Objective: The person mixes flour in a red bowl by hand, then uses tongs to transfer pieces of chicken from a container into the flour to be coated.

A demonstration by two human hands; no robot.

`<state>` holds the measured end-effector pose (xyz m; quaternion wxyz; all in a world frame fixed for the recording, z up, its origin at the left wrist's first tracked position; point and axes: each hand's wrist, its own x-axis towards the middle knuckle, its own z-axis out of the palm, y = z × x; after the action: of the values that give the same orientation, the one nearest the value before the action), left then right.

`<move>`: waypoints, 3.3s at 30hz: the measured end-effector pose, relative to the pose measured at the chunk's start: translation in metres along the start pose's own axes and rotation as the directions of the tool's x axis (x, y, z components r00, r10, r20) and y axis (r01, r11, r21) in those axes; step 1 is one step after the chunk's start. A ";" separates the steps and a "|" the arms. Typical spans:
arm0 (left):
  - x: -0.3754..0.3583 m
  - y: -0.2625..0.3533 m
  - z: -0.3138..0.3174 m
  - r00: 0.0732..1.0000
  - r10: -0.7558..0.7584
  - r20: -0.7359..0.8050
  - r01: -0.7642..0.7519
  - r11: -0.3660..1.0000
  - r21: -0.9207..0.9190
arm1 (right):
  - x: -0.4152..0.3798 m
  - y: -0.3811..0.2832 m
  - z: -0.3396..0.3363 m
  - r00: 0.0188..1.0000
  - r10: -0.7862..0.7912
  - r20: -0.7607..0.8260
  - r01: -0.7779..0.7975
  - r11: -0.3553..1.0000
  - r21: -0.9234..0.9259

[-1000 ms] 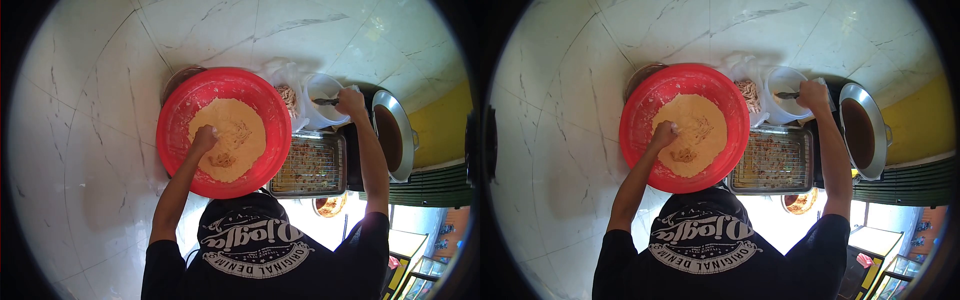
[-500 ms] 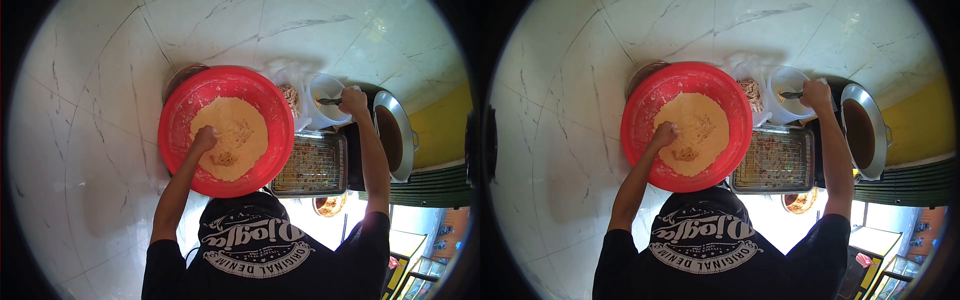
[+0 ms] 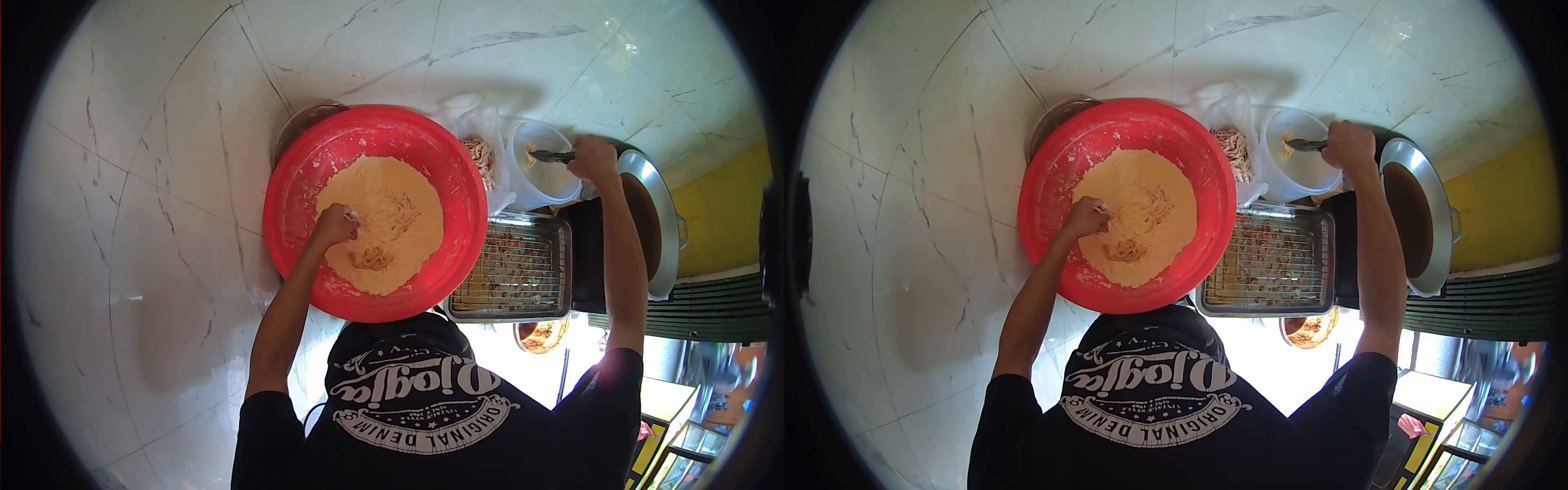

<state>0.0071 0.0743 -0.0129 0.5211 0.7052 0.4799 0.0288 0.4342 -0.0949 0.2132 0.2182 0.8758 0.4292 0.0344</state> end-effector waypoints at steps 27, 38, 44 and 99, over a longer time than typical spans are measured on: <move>0.015 -0.034 0.003 0.981 0.185 -0.059 -0.184 0.983 0.023 | -0.011 0.001 -0.011 0.997 0.031 0.076 -0.037 0.997 0.074; 0.018 -0.040 0.002 0.921 0.350 -0.172 -0.371 0.922 -0.111 | -0.021 0.004 -0.003 0.998 0.053 -0.024 -0.051 0.995 0.088; 0.017 -0.036 0.002 0.943 0.310 -0.126 -0.331 0.811 -0.483 | -0.022 0.002 0.000 0.996 0.044 -0.079 -0.039 0.997 0.062; -0.015 0.025 -0.013 0.859 0.510 -0.043 -0.508 0.838 -0.202 | -0.096 -0.197 0.051 0.810 -0.537 -0.236 0.573 0.636 0.518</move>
<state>0.0087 0.0730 0.0191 0.5680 0.7495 0.2665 0.2113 0.2412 -0.0810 0.0988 -0.0647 0.7235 0.6735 -0.1370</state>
